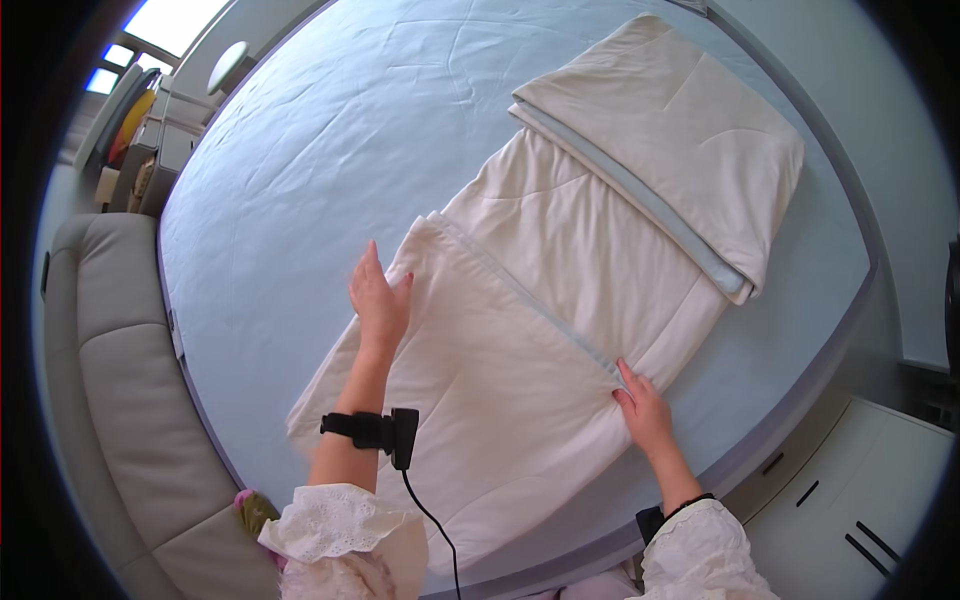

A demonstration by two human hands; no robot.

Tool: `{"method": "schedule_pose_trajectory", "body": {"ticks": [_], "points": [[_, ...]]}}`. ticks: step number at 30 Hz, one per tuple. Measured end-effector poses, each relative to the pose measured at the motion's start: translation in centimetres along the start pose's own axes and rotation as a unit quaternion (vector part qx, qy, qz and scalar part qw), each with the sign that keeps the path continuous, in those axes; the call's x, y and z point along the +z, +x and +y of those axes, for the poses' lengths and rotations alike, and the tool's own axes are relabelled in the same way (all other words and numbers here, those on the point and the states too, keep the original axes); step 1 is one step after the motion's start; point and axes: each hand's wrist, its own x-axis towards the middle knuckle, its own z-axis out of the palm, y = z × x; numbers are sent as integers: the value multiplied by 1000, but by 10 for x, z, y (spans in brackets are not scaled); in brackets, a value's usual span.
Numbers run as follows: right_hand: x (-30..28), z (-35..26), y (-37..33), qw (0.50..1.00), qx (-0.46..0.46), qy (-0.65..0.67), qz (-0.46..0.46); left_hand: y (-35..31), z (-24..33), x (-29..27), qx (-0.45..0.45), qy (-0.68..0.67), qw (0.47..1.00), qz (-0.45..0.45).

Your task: Fold a thin blanket or sheet and arrange pillows on a bed.

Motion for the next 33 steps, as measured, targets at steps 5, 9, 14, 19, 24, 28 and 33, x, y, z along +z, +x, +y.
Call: {"method": "schedule_pose_trajectory", "body": {"ticks": [5,9,14,19,24,28,33], "points": [[16,23,-2,998,-34,-25,37,-126,-5,-44,-73,78,992,-74],[12,17,2,995,-76,-9,70,-256,-78,-71,-229,117,966,23],[16,32,-27,958,-19,206,197,-397,-142,-61,-556,-87,823,75],[51,16,-87,859,177,461,138,-422,-114,-66,-571,-346,741,-66],[84,-27,-111,794,230,562,45,-432,-103,-50,-576,-355,736,0],[106,-44,-113,772,277,569,66,-430,-93,-56,-462,-527,713,-7],[111,-41,-129,782,295,547,48,-437,-101,-74,-493,-483,723,28]]}}
